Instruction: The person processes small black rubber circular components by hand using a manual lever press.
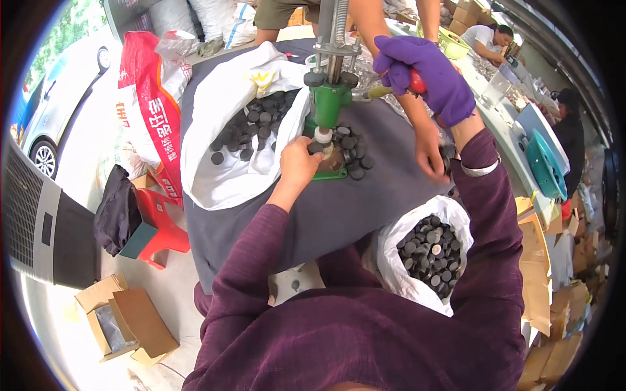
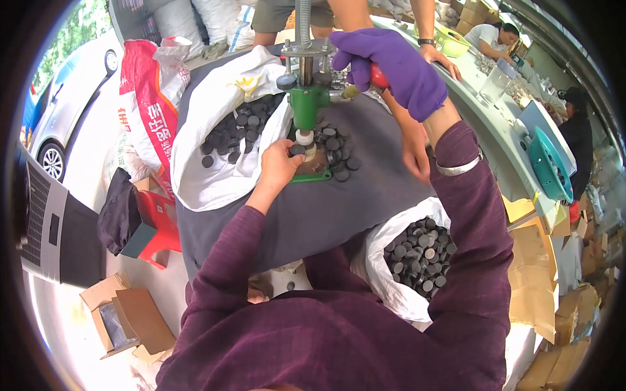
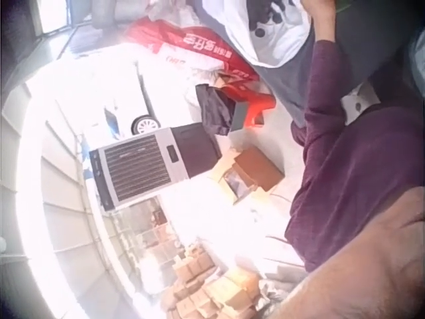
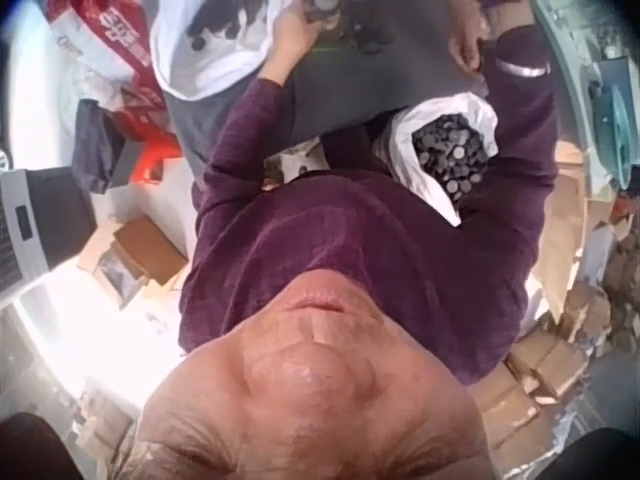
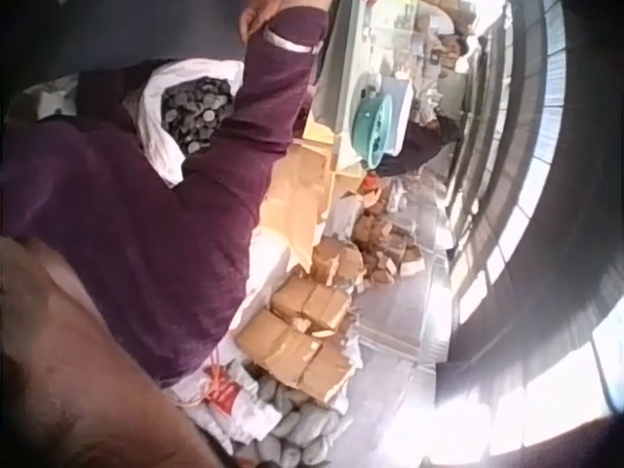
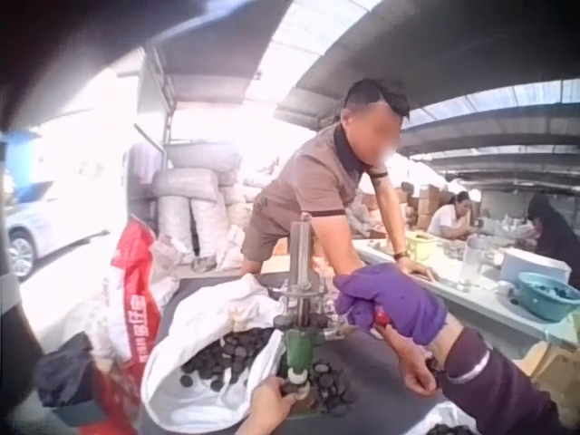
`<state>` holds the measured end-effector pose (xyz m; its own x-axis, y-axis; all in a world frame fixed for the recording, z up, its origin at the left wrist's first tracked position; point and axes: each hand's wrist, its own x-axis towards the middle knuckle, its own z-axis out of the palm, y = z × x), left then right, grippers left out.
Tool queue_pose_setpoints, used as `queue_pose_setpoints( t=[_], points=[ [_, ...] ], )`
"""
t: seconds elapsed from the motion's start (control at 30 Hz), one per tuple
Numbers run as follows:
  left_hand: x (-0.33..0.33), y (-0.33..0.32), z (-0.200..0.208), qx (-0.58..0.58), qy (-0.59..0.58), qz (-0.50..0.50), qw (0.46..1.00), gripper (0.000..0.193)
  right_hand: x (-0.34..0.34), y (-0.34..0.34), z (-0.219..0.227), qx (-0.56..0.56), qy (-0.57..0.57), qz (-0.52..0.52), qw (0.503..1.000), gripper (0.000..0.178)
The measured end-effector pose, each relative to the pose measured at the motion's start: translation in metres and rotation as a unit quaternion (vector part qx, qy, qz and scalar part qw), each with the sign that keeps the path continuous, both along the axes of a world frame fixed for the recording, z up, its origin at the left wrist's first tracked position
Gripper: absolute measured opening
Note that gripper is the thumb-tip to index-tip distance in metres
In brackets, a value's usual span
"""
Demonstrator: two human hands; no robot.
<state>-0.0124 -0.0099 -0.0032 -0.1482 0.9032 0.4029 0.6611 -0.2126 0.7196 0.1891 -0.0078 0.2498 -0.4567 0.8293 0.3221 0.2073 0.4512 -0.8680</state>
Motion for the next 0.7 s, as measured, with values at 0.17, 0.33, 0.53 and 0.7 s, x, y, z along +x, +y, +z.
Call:
queue_pose_setpoints(
  t=[0.17,0.33,0.53,0.7],
  points=[
    [0.017,0.002,0.006,-0.012,0.008,0.021,1.000,0.035,0.007,0.000,-0.001,0.012,-0.023,0.019,0.999,0.037],
    [0.014,0.016,0.006,-0.042,0.015,0.021,0.999,0.033,0.004,0.004,-0.010,0.092,-0.022,0.051,0.994,0.032],
    [0.011,0.020,0.017,-0.051,0.024,-0.010,0.998,0.039,0.015,-0.009,-0.028,0.142,-0.022,0.045,0.989,0.030],
    [0.004,0.010,0.012,-0.041,0.030,-0.036,0.998,0.046,0.021,-0.044,-0.091,0.305,-0.098,0.040,0.946,0.020]
  ],
)
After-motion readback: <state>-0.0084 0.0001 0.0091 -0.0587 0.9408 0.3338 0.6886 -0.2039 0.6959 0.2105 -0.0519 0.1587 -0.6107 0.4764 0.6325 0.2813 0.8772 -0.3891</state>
